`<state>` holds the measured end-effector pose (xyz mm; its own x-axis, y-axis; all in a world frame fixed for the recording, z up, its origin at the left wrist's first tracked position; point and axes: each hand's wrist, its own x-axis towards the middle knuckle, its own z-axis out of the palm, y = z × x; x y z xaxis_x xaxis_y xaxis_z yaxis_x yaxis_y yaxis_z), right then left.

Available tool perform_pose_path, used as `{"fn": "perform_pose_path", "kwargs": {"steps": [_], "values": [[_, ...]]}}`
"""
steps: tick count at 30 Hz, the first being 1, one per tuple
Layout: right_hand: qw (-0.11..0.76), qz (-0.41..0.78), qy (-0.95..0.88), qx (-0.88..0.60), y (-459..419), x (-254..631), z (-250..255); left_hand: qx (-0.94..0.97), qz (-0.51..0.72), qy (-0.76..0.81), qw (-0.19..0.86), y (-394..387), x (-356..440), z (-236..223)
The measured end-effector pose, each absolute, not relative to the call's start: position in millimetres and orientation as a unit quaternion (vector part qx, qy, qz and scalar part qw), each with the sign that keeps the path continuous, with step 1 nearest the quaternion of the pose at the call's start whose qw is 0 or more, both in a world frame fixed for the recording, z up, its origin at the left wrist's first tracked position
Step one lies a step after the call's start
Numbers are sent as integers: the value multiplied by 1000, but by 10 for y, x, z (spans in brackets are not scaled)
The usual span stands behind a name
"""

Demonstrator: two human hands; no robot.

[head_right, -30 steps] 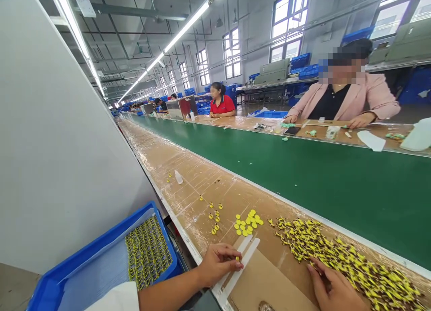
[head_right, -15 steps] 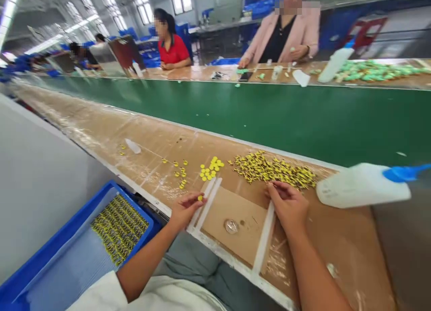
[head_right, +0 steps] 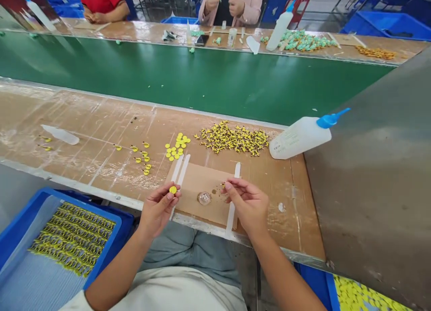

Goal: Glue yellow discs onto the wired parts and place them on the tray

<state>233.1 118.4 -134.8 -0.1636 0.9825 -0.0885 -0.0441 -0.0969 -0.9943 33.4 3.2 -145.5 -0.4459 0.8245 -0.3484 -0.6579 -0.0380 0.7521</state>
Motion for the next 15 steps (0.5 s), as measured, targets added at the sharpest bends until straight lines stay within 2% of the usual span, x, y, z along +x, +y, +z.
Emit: {"fn": "perform_pose_path", "kwargs": {"steps": [7,15], "values": [[462,479,-606,-437,1051,2314,-1560,82,695,449,556,51,419,-1488],[503,405,-655,-393,1010,2223,-1655,142,709,465,510,97,377,-1569]]}}
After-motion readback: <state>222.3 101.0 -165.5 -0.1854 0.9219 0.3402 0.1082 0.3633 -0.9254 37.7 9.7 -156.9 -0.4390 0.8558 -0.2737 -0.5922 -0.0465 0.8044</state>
